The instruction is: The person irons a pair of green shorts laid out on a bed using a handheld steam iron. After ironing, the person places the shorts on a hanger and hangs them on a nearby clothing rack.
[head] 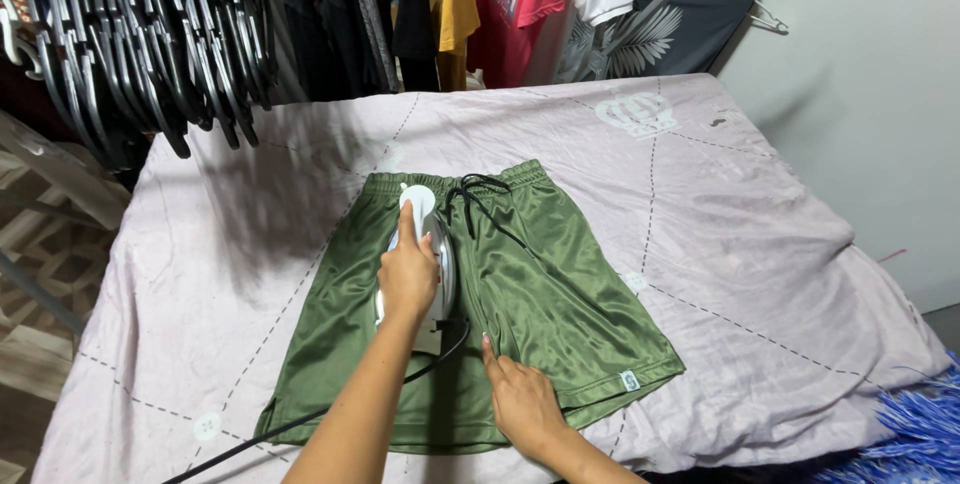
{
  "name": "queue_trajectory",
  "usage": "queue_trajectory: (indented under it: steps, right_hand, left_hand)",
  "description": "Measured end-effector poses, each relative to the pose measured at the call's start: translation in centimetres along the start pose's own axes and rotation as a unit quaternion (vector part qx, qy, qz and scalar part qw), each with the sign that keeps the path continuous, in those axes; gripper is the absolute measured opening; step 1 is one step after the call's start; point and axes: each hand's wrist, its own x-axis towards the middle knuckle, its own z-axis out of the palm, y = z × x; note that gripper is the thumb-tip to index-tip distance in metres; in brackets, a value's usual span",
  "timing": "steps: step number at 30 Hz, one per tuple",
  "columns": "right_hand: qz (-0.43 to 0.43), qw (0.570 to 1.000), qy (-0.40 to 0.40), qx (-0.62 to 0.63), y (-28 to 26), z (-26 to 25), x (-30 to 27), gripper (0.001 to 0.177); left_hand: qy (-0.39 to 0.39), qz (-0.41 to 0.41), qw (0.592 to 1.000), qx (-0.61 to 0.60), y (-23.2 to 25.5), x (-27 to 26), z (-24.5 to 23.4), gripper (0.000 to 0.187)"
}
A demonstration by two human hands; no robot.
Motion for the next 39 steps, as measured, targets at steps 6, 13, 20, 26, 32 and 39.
queue_trajectory:
  steps: [6,13,20,26,32,39]
  right_hand:
    - [0.000,1.000,-0.006,-0.004,0.2,0.1,0.1,0.077]
    - [0.001,1.000,0.000,-0.016,0.5,0.9,0.3,0.075]
    - [0.000,1.000,0.015,-0.012,0.6,1.3,0.3,0.072]
    - [-0.005,1.000,0.008,-0.023,0.3,0.9,0.2,0.072]
    - [0.003,1.000,-0.010,-0.014,0.5,1.0,0.6,0.071]
    - [0.004,1.000,-0.001,-0.025,0.7,1.6,0.4,0.071]
  left_hand:
    - [-0.048,-0.011,0.998,0.024,-2.2,-3.3,-3.3,0.060]
    - [-0.023,-0.024,0.986,0.163,-6.2,-9.2,-8.0,0.063]
    - [0.018,-0.021,0.986,0.166,-5.9,-7.7,-7.1,0.061]
    - [0.079,0.027,0.982,0.172,-5.9,-2.7,-5.1,0.061]
    - [0.065,-0.011,0.992,0.109,-6.7,-5.1,-5.9,0.061]
    - [0.083,-0.049,0.980,0.177,-7.8,-11.7,-8.7,0.065]
